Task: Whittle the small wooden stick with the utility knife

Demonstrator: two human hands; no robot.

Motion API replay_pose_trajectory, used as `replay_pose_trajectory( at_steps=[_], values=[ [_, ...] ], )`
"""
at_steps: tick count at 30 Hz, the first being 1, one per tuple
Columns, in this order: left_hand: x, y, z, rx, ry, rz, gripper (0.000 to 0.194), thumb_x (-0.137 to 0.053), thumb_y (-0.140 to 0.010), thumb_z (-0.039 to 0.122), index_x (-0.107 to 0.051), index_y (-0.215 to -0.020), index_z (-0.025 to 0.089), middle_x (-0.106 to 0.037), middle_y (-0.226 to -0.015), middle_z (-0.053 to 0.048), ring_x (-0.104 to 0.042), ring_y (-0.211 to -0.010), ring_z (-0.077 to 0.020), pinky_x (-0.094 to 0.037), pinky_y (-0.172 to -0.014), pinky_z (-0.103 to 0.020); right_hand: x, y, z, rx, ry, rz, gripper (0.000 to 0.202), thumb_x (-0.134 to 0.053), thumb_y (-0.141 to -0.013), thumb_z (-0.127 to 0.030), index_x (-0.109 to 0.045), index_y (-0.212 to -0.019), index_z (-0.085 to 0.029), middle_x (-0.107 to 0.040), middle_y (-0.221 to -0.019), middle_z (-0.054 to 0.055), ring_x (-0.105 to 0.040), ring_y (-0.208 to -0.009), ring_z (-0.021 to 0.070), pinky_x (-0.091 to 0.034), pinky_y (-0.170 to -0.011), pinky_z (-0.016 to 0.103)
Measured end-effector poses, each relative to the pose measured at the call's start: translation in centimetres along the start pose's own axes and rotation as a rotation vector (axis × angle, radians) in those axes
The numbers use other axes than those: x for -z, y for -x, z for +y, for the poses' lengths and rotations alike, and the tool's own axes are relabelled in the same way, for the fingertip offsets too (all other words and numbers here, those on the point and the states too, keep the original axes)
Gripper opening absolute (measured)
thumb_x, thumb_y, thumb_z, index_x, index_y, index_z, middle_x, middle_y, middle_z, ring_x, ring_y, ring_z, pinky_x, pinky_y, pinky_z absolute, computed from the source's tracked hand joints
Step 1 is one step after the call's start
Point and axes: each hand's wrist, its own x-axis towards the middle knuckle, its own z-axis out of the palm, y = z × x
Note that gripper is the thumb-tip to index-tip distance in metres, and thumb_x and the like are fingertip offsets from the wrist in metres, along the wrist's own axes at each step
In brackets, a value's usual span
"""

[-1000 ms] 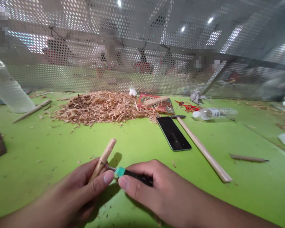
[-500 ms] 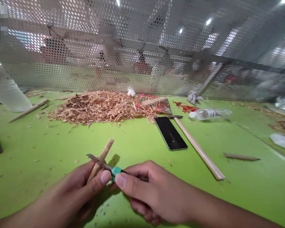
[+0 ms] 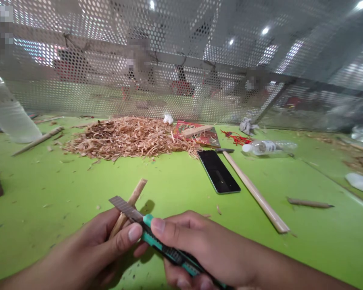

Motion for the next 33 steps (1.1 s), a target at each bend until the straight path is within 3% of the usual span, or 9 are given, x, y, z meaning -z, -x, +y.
replay_pose_trajectory(
  at_steps=[4,8,12,16,20,22,25,27,33],
  values=[
    [0.02,0.16,0.27,0.005,-0.011,-0.02,0.054,-0.063,-0.096,0.074,-0.057,-0.097,0.021,-0.054,-0.084,0.005,-0.032,-0.053,-0.0052,-0.025,-0.044,-0.022,0.12,0.08,-0.05,0.023,0.022,-0.009,0.065,-0.066,-0.091,-0.082,-0.069,-0.105,-0.019,-0.053,-0.055,-0.008,-0.032,-0.035,0.0037,-0.026,-0.032,0.01],
    [0.08,0.32,0.32,0.013,-0.005,-0.001,0.057,-0.063,-0.095,0.076,-0.056,-0.111,0.022,-0.04,-0.072,0.009,-0.028,-0.054,-0.0082,-0.023,-0.045,-0.023,0.35,0.25,-0.01,0.115,-0.07,-0.009,0.063,-0.075,-0.083,-0.083,-0.061,-0.094,-0.022,-0.052,-0.057,-0.01,-0.029,-0.037,0.0019,-0.028,-0.034,0.009],
    [0.13,0.59,0.69,0.041,-0.011,0.009,0.06,-0.053,-0.098,0.079,-0.057,-0.123,0.024,-0.028,-0.062,0.012,-0.023,-0.051,-0.0105,-0.018,-0.044,-0.025,0.64,0.41,-0.13,0.178,-0.099,0.017,0.065,-0.076,-0.085,-0.079,-0.07,-0.113,-0.021,-0.049,-0.059,-0.011,-0.024,-0.038,0.0008,-0.027,-0.036,0.009],
    [0.38,0.79,0.97,0.026,-0.095,0.068,0.059,-0.056,-0.099,0.076,-0.059,-0.123,0.022,-0.041,-0.071,0.007,-0.03,-0.06,-0.0119,-0.027,-0.05,-0.023,0.83,0.24,-0.18,0.228,-0.06,0.035,0.065,-0.073,-0.09,-0.077,-0.073,-0.118,-0.018,-0.047,-0.06,-0.011,-0.023,-0.039,0.0022,-0.024,-0.037,0.013],
    [0.77,0.71,0.59,-0.03,-0.106,0.075,0.049,-0.066,-0.1,0.064,-0.057,-0.127,0.024,-0.057,-0.095,-0.001,-0.046,-0.076,-0.0142,-0.044,-0.064,-0.022,0.77,0.07,-0.29,0.365,0.147,0.142,0.06,-0.067,-0.097,-0.073,-0.074,-0.112,-0.016,-0.044,-0.06,-0.009,-0.031,-0.047,0.0062,-0.026,-0.043,0.017],
    [0.87,0.65,0.41,-0.053,-0.078,0.083,0.043,-0.068,-0.1,0.06,-0.057,-0.123,0.025,-0.056,-0.091,0.001,-0.05,-0.081,-0.0143,-0.046,-0.069,-0.02,0.64,0.13,-0.45,0.437,0.302,0.262,0.049,-0.071,-0.098,-0.065,-0.074,-0.1,-0.016,-0.048,-0.065,-0.007,-0.04,-0.055,0.009,-0.034,-0.05,0.019],
    [0.87,0.64,0.43,-0.007,-0.018,0.024,0.043,-0.067,-0.1,0.064,-0.056,-0.117,0.026,-0.044,-0.072,0.008,-0.041,-0.061,-0.0101,-0.037,-0.053,-0.018,0.47,0.31,-0.66,0.502,0.553,0.388,0.037,-0.074,-0.099,-0.053,-0.074,-0.086,-0.018,-0.063,-0.079,0.0,-0.057,-0.075,0.0163,-0.046,-0.066,0.023],
    [0.85,0.65,0.53,0.025,0.016,-0.036,0.047,-0.069,-0.097,0.067,-0.054,-0.114,0.026,-0.038,-0.065,0.011,-0.03,-0.051,-0.0082,-0.027,-0.043,-0.018,0.41,0.44,-0.66,0.509,0.676,0.407,0.034,-0.072,-0.1,-0.05,-0.076,-0.087,-0.019,-0.072,-0.086,0.003,-0.064,-0.084,0.0211,-0.049,-0.072,0.025],
    [0.84,0.65,0.55,0.064,0.077,-0.014,0.055,-0.073,-0.09,0.073,-0.046,-0.091,0.025,-0.041,-0.06,0.013,-0.031,-0.045,-0.004,-0.03,-0.04,-0.013,0.45,0.72,-0.57,0.467,0.811,0.398,0.035,-0.069,-0.1,-0.05,-0.077,-0.089,-0.018,-0.077,-0.093,0.006,-0.065,-0.083,0.0222,-0.047,-0.064,0.024]
  ],
)
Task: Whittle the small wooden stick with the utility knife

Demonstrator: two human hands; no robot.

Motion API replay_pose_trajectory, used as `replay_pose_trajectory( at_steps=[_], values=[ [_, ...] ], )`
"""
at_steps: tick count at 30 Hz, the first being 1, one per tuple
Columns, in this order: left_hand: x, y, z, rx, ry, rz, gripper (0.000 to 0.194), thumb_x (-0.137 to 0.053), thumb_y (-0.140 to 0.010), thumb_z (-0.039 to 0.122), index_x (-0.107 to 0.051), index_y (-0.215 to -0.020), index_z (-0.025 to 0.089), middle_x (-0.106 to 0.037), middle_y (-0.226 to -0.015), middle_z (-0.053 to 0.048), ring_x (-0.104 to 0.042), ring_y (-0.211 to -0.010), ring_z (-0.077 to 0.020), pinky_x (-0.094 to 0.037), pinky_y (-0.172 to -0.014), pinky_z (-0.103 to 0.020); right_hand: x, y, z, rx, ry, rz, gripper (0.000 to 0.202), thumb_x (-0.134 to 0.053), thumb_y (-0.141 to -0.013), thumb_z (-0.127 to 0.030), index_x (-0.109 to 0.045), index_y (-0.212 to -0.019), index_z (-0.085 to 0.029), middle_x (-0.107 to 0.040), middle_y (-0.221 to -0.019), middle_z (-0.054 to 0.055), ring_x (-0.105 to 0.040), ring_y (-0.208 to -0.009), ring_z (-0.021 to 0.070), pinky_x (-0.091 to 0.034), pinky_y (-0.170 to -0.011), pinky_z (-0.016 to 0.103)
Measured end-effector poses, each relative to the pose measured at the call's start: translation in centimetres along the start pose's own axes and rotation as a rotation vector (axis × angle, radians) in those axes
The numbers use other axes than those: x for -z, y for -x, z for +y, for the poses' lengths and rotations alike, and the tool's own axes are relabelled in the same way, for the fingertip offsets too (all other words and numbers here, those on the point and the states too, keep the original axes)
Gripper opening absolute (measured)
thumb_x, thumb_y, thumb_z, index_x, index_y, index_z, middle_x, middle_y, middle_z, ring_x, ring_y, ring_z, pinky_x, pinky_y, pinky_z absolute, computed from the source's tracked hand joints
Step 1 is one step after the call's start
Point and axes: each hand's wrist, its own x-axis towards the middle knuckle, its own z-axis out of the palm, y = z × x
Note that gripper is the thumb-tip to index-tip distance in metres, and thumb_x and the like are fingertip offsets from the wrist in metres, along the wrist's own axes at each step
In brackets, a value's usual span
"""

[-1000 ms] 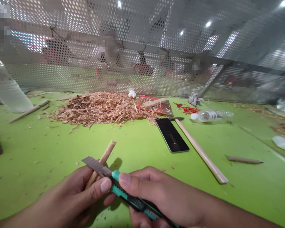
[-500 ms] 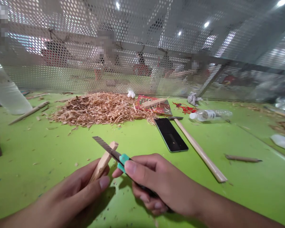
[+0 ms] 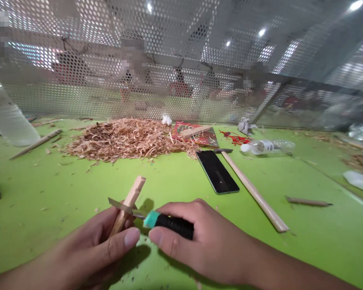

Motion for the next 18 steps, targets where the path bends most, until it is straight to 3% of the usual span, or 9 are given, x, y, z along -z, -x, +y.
replay_pose_trajectory(
  at_steps=[6,10,18],
  values=[
    [0.0,-0.14,0.13,0.016,0.044,-0.013,0.052,-0.075,-0.091,0.07,-0.05,-0.096,0.025,-0.038,-0.056,0.016,-0.027,-0.041,-0.0023,-0.03,-0.038,-0.011,0.47,-0.14,-0.45,0.01,-0.149,-0.117,0.038,-0.067,-0.104,-0.052,-0.074,-0.093,-0.017,-0.061,-0.071,-0.003,-0.053,-0.063,0.0131,-0.043,-0.06,0.022],
    [0.07,-0.2,0.04,0.029,0.074,-0.003,0.049,-0.075,-0.093,0.068,-0.05,-0.093,0.025,-0.039,-0.054,0.015,-0.025,-0.04,-0.0023,-0.029,-0.038,-0.013,0.51,-0.07,-0.23,-0.075,-0.296,-0.224,0.038,-0.071,-0.103,-0.054,-0.067,-0.094,-0.017,-0.047,-0.054,-0.01,-0.043,-0.049,0.0092,-0.037,-0.05,0.02],
    [0.03,-0.24,0.09,0.012,0.05,-0.026,0.05,-0.072,-0.094,0.069,-0.05,-0.093,0.024,-0.042,-0.054,0.015,-0.029,-0.04,-0.0022,-0.029,-0.036,-0.01,0.09,-0.06,0.41,-0.196,-0.476,-0.296,0.044,-0.073,-0.1,-0.061,-0.059,-0.09,-0.02,-0.043,-0.055,-0.011,-0.037,-0.045,0.0068,-0.034,-0.042,0.016]
  ],
)
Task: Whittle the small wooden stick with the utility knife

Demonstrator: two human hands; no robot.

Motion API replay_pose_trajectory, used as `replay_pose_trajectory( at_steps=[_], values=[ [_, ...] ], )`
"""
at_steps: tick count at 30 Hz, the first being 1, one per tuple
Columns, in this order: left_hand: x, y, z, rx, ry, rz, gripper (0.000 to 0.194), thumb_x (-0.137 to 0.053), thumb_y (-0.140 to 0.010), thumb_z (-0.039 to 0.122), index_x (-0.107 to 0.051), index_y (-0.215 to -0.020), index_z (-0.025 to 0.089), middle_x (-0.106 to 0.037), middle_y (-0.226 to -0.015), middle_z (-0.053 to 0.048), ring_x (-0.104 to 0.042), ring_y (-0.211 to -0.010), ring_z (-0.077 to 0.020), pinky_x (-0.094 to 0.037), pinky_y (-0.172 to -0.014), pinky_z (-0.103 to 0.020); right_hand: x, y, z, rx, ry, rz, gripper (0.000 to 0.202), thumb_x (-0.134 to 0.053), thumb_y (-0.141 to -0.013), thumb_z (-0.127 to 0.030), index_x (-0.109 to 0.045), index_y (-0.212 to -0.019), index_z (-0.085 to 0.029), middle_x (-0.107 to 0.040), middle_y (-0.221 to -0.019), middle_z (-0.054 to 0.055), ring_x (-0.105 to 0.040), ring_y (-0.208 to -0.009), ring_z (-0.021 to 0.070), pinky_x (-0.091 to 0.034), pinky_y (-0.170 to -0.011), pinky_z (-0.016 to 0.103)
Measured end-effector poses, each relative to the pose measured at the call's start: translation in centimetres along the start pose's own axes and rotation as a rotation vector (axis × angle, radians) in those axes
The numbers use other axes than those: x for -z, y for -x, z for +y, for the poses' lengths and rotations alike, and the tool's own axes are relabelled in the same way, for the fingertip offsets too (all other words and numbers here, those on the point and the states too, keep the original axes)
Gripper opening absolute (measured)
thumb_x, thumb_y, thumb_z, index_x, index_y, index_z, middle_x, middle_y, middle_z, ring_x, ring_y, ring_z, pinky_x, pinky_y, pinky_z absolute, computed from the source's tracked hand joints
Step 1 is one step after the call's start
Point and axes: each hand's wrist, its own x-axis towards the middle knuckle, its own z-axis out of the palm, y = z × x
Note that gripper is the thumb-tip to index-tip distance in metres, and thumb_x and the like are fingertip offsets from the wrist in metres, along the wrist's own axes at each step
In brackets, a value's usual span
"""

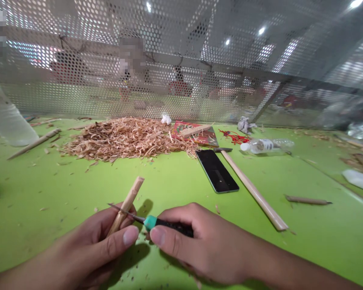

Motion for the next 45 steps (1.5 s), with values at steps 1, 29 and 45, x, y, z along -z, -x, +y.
replay_pose_trajectory(
  at_steps=[1,29,45],
  values=[
    [0.0,0.0,0.0,-0.002,-0.004,0.002,0.05,-0.071,-0.094,0.07,-0.051,-0.094,0.024,-0.041,-0.054,0.015,-0.029,-0.04,-0.0022,-0.029,-0.036,-0.01,0.0,-0.1,0.1,0.0,-0.026,-0.004,0.047,-0.072,-0.1,-0.063,-0.057,-0.088,-0.02,-0.043,-0.056,-0.011,-0.037,-0.045,0.0063,-0.034,-0.042,0.015],
    [-0.3,0.2,0.6,0.003,-0.128,0.002,0.047,-0.065,-0.098,0.068,-0.067,-0.095,0.022,-0.036,-0.053,0.014,-0.025,-0.039,-0.0045,-0.03,-0.035,-0.009,0.1,-0.6,0.8,-0.234,-0.465,-0.257,0.05,-0.051,-0.11,-0.065,-0.071,-0.109,-0.019,-0.047,-0.057,-0.009,-0.025,-0.036,0.0045,-0.035,-0.031,0.009],
    [0.2,0.2,-0.1,0.019,-0.051,0.011,0.051,-0.077,-0.091,0.066,-0.047,-0.087,0.025,-0.046,-0.048,0.014,-0.033,-0.037,-0.0032,-0.032,-0.035,-0.009,-0.2,0.5,-0.5,0.152,0.4,0.214,0.035,-0.073,-0.098,-0.052,-0.081,-0.105,-0.018,-0.067,-0.08,0.002,-0.057,-0.075,0.0189,-0.044,-0.061,0.023]
  ],
)
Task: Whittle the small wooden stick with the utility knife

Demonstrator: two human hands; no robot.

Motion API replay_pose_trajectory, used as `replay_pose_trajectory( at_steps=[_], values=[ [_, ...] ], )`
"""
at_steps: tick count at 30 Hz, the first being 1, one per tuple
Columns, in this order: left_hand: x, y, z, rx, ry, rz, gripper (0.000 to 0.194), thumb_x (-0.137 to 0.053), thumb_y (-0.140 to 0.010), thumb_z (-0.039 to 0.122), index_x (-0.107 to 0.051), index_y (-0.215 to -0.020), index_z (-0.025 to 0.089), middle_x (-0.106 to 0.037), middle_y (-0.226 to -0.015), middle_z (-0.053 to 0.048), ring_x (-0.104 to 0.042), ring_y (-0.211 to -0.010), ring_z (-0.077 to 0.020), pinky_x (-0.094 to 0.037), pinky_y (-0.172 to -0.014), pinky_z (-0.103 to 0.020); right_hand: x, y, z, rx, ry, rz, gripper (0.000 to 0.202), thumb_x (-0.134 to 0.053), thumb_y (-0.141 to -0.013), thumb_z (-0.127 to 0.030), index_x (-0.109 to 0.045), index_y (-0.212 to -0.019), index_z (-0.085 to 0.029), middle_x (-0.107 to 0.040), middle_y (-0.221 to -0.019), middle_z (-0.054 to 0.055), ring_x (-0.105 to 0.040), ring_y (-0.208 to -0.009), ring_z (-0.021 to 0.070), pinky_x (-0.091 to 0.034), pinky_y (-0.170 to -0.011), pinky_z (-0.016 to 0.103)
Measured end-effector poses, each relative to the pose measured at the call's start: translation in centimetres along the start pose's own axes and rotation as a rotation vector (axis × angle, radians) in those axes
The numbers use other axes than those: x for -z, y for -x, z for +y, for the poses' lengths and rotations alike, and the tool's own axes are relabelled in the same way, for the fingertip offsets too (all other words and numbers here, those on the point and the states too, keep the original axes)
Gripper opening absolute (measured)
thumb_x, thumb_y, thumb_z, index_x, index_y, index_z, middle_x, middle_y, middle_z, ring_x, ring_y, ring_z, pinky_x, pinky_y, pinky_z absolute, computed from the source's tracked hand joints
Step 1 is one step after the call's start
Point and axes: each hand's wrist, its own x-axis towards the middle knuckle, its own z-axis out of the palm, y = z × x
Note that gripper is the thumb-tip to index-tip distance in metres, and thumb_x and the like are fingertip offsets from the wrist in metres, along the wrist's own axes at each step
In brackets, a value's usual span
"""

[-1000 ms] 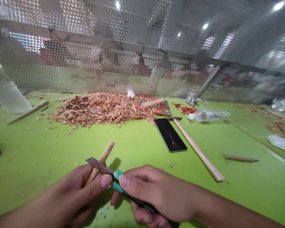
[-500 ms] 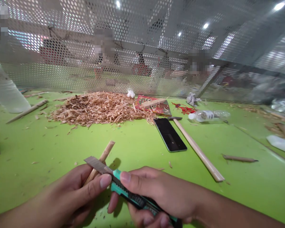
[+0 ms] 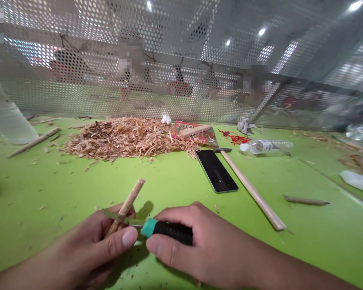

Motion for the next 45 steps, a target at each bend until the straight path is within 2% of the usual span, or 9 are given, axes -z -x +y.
replay_pose_trajectory(
  at_steps=[3,6,13,19,23,27,31,35,45],
  values=[
    [0.0,0.0,0.0,-0.02,0.037,-0.029,0.048,-0.08,-0.091,0.061,-0.049,-0.091,0.025,-0.043,-0.048,0.016,-0.029,-0.037,-0.0028,-0.034,-0.036,-0.009,-0.2,0.0,0.7,0.018,0.008,0.01,0.039,-0.07,-0.101,-0.052,-0.081,-0.113,-0.017,-0.073,-0.09,0.004,-0.061,-0.08,0.0201,-0.046,-0.066,0.023],
    [-0.1,-0.2,0.0,-0.013,0.063,-0.039,0.047,-0.08,-0.092,0.061,-0.049,-0.093,0.025,-0.042,-0.048,0.016,-0.028,-0.037,-0.0027,-0.032,-0.036,-0.009,-0.3,0.0,1.1,0.019,0.017,0.008,0.039,-0.07,-0.101,-0.052,-0.08,-0.114,-0.017,-0.073,-0.092,0.004,-0.061,-0.081,0.0205,-0.045,-0.066,0.023],
    [-0.1,-0.2,-0.1,-0.025,0.079,-0.04,0.051,-0.079,-0.09,0.066,-0.048,-0.091,0.026,-0.042,-0.048,0.016,-0.027,-0.037,-0.0022,-0.032,-0.036,-0.009,-0.4,-0.2,0.7,0.007,0.057,-0.078,0.039,-0.061,-0.106,-0.055,-0.073,-0.1,-0.018,-0.057,-0.081,-0.001,-0.051,-0.076,0.0163,-0.039,-0.065,0.024],
    [-0.3,-0.1,0.3,-0.002,0.064,-0.027,0.055,-0.08,-0.087,0.07,-0.049,-0.094,0.025,-0.042,-0.049,0.017,-0.026,-0.037,-0.0017,-0.031,-0.035,-0.008,-0.6,-0.4,1.1,-0.003,0.002,-0.085,0.034,-0.061,-0.106,-0.05,-0.069,-0.097,-0.018,-0.051,-0.078,-0.004,-0.046,-0.072,0.0137,-0.036,-0.061,0.023],
    [-0.3,-0.2,0.3,-0.001,0.046,0.003,0.055,-0.08,-0.086,0.07,-0.05,-0.092,0.024,-0.042,-0.049,0.017,-0.027,-0.037,-0.0017,-0.032,-0.035,-0.008,-0.7,-0.6,1.2,0.012,-0.011,-0.072,0.033,-0.062,-0.106,-0.049,-0.07,-0.097,-0.018,-0.052,-0.078,-0.004,-0.046,-0.07,0.0131,-0.035,-0.059,0.022],
    [-0.3,-0.2,0.0,0.003,0.054,-0.017,0.057,-0.081,-0.085,0.071,-0.049,-0.092,0.024,-0.04,-0.05,0.017,-0.026,-0.037,-0.0014,-0.032,-0.035,-0.007,-0.8,-0.6,1.3,0.005,-0.019,-0.072,0.037,-0.062,-0.105,-0.053,-0.069,-0.096,-0.018,-0.05,-0.077,-0.004,-0.045,-0.07,0.013,-0.035,-0.058,0.022],
    [-0.2,-0.2,0.1,0.0,0.063,-0.018,0.058,-0.078,-0.085,0.075,-0.05,-0.095,0.025,-0.039,-0.049,0.017,-0.025,-0.037,-0.0019,-0.031,-0.035,-0.008,-0.7,-0.5,1.3,0.034,0.013,-0.066,0.034,-0.063,-0.105,-0.05,-0.067,-0.093,-0.019,-0.051,-0.076,-0.005,-0.045,-0.069,0.0121,-0.034,-0.058,0.022],
    [-0.1,-0.2,0.2,-0.022,0.058,-0.012,0.056,-0.079,-0.086,0.072,-0.051,-0.101,0.026,-0.037,-0.05,0.017,-0.024,-0.038,-0.0027,-0.03,-0.035,-0.009,-0.5,-0.5,1.2,0.039,0.018,-0.08,0.034,-0.065,-0.104,-0.052,-0.069,-0.095,-0.02,-0.052,-0.075,-0.005,-0.045,-0.067,0.0117,-0.034,-0.057,0.021],
    [0.0,-0.3,-0.1,-0.012,0.081,-0.024,0.05,-0.081,-0.088,0.065,-0.052,-0.096,0.025,-0.039,-0.05,0.016,-0.025,-0.037,-0.0026,-0.03,-0.035,-0.009,-0.5,-0.4,1.3,0.023,0.022,-0.054,0.036,-0.064,-0.104,-0.054,-0.068,-0.093,-0.021,-0.052,-0.075,-0.005,-0.046,-0.067,0.0126,-0.035,-0.057,0.023]
  ],
)
